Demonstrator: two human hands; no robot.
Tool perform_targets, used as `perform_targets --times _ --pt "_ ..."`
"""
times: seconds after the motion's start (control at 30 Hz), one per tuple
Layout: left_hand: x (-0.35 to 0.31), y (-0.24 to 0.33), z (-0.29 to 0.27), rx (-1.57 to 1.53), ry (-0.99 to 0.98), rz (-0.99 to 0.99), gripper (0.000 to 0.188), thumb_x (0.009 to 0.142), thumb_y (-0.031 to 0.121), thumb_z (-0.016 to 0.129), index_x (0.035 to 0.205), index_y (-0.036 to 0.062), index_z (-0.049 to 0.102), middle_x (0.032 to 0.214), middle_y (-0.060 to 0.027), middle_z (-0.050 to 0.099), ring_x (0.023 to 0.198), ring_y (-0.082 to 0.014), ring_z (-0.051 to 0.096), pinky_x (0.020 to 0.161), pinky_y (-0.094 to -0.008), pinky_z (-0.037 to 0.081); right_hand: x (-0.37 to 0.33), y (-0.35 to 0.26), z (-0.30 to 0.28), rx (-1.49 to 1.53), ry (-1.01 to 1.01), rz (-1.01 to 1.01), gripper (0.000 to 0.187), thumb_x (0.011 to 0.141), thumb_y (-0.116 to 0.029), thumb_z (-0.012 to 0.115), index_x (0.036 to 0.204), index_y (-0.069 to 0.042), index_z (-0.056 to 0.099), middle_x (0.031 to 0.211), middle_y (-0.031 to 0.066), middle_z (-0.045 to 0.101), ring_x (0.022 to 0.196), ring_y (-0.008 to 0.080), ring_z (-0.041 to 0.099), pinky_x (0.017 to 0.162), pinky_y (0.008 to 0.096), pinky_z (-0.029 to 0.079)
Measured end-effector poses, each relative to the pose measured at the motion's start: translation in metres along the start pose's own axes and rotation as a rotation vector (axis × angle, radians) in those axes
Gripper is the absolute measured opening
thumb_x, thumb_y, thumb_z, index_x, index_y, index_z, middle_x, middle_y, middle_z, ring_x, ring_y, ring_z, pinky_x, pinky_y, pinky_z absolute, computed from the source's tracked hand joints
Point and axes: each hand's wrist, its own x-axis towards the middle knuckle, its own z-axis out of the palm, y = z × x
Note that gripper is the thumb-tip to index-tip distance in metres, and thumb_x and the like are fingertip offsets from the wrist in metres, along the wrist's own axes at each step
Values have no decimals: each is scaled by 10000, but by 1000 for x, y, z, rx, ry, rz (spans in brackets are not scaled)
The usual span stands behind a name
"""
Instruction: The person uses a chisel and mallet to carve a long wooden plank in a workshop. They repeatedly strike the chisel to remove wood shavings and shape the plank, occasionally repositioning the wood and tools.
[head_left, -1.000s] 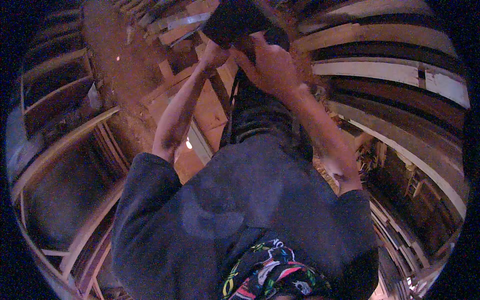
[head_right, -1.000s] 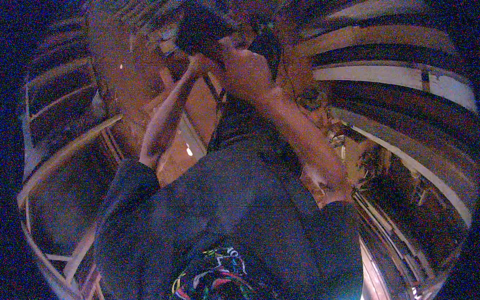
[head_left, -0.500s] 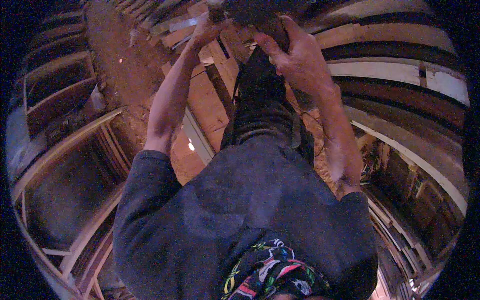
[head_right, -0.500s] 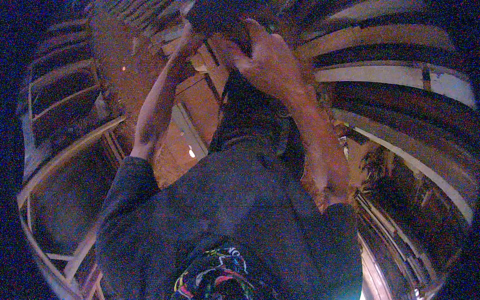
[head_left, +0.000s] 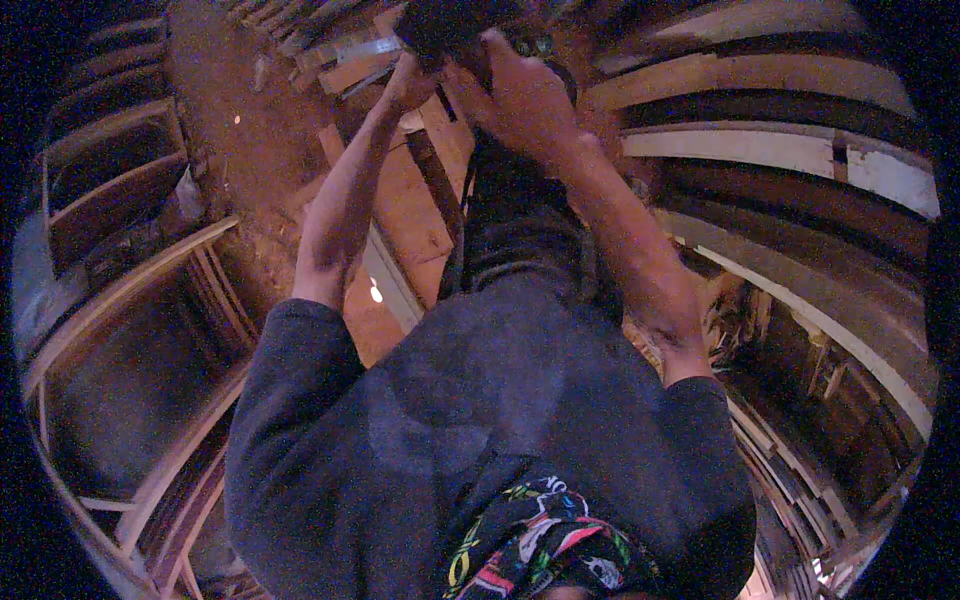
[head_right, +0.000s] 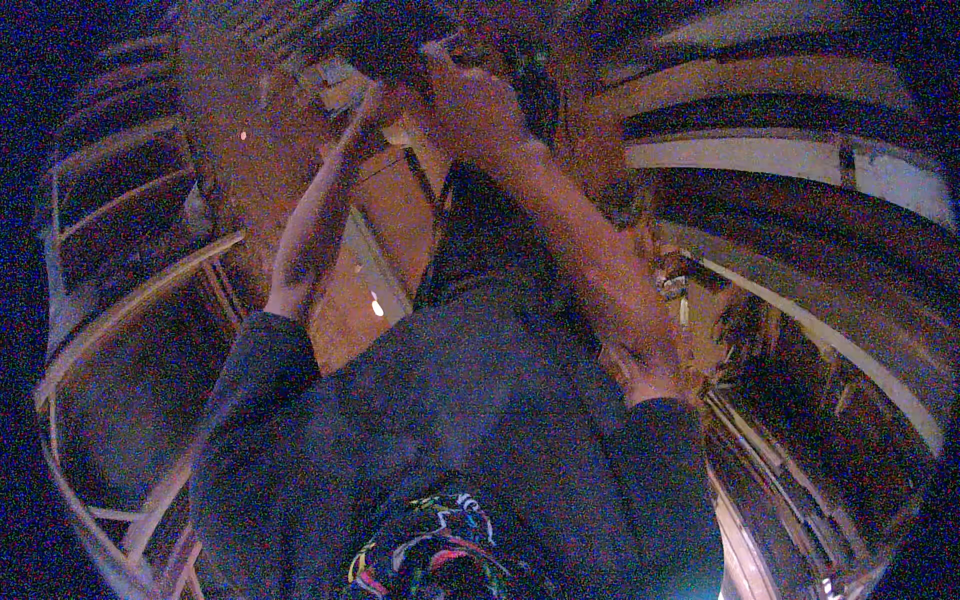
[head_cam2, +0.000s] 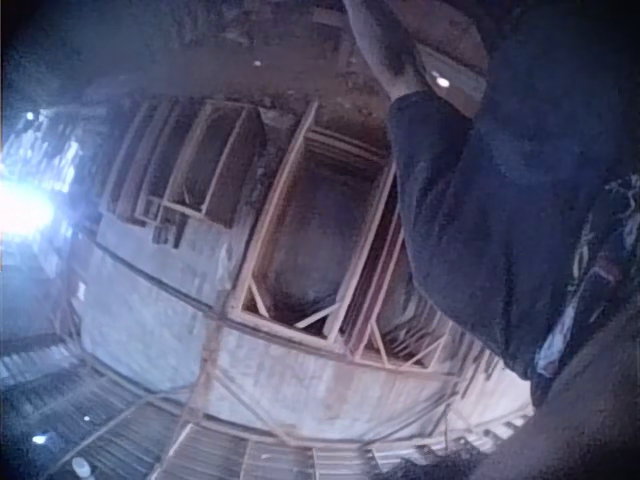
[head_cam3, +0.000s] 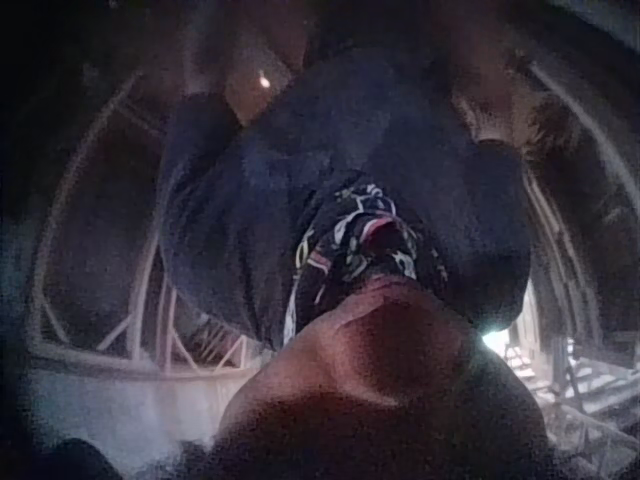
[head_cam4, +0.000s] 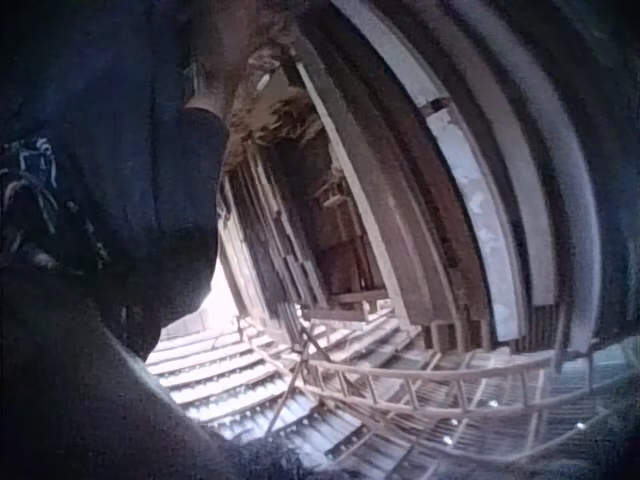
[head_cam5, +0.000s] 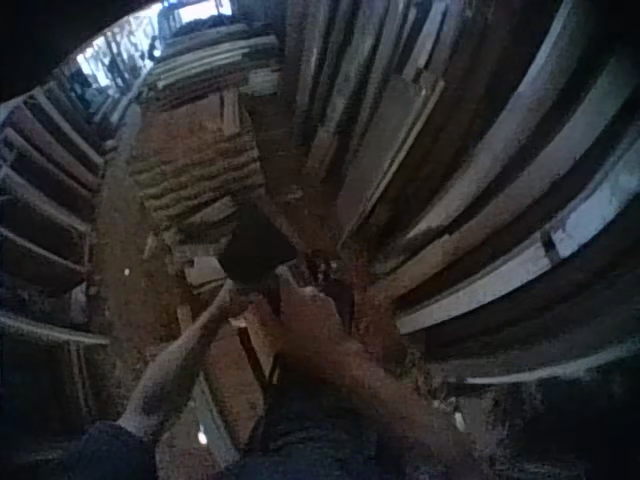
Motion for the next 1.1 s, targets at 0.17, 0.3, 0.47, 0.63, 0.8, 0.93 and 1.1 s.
perform_targets --times 0.17,0.3,0.47,0.63,0.8,0.93,1.1 --pt "-8 20 8 -213 78 -115 405 896 154 793 1258 26 662 1181 -79 716 1117 -172 648 973 -363 532 2 34 3 136 34 -14 596 982 -528 613 1259 -1 600 1030 226 736 961 435 709 880 504 550" --pt "3 31 11 -67 284 -215 376 870 197 830 1182 24 710 1074 -63 757 1024 -175 696 902 -372 563 -34 57 -26 435 -234 450 520 981 -429 670 1270 0 613 1073 138 700 998 272 664 930 399 512" --pt "25 30 7 103 457 -220 384 852 265 830 1138 30 729 1059 -104 766 961 -209 726 863 -374 566 -106 118 -42 284 -152 580 469 970 -383 700 1239 -2 648 1104 105 706 1019 249 651 971 378 480" --pt "59 36 -23 12 645 -302 344 836 261 824 1080 38 728 986 -151 758 901 -230 740 776 -382 577 -144 138 -23 263 -108 606 383 969 -367 714 1154 -43 627 971 59 664 859 186 641 755 343 529" --pt "63 162 -28 -104 229 -264 404 807 176 836 1125 14 647 993 -181 733 931 -321 727 814 -426 573 -160 165 -25 567 -165 1005 335 978 -367 706 1121 -86 595 854 14 604 734 133 593 609 297 509" --pt "98 118 -26 319 268 -83 569 808 201 813 1269 35 523 1155 -248 670 1055 -436 672 896 -493 561 -165 186 -17 819 -210 1146 304 987 -373 696 1105 -119 578 776 -18 560 655 97 557 523 269 493" --pt "163 18 -88 647 -7 -290 658 841 234 743 1421 113 457 1278 -275 597 1169 -459 614 978 -524 526 -194 202 3 764 -255 1280 262 1002 -383 662 1085 -139 618 729 -30 578 589 101 548 522 263 454"
